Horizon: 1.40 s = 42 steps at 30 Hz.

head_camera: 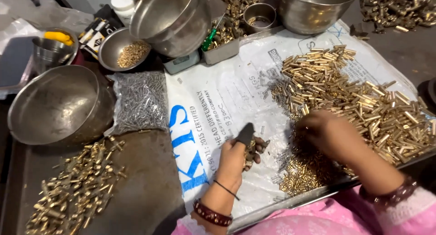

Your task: The person sorts small brass components and uses a handheld power tool to deburr or polish them.

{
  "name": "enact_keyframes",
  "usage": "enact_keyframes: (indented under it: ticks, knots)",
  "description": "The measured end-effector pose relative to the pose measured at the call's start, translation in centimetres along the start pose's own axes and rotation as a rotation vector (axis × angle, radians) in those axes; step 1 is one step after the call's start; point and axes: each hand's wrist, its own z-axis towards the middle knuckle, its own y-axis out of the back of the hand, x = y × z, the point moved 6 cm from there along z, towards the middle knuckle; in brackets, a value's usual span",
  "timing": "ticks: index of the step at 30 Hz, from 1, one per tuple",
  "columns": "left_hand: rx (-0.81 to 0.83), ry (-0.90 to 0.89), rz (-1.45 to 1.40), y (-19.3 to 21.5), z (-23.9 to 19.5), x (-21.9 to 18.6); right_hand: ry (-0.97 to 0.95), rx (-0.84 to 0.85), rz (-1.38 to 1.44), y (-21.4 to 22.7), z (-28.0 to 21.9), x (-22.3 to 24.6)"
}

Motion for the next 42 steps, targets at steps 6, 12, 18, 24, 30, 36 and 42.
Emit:
enact_keyframes:
  ticks: [6, 12, 18, 24, 30, 36, 42]
  knots:
    - [-0.093, 0.056, -0.056, 0.2, -0.2, -0.2, 0.190, 0.019, -0.092, -2.1, 0.4, 2.0]
    - [-0.031, 0.038, -0.087, 0.1, -0.3, -0.5, -0.043, 0.069, -0.059, -1.8, 1.5, 2.8]
    - [0.025, 0.174, -0.258, -0.8, -0.3, -0.1, 0.315, -0.112, 0.532, 3.3, 0.6, 9.3]
    - [-0.025, 0.131, -0.208, 0.9, 1.0, 2.3, 0.298, -0.093, 0.307, 0.7, -1.0, 11.2]
    - [-0.091, 0.168, -0.219, 0.7, 0.9, 3.0, 0.328, -0.083, 0.245, 0.6, -1.2, 11.6]
    - [0.066, 0.083, -0.008, -0.2, -0.3, 1.2, 0.209, -0.034, 0.295, 0.7, -0.9, 11.0]
    - [0.033, 0.075, -0.122, -0.1, -0.4, -0.8, -0.112, -0.059, 0.730, -2.0, 2.4, 2.9]
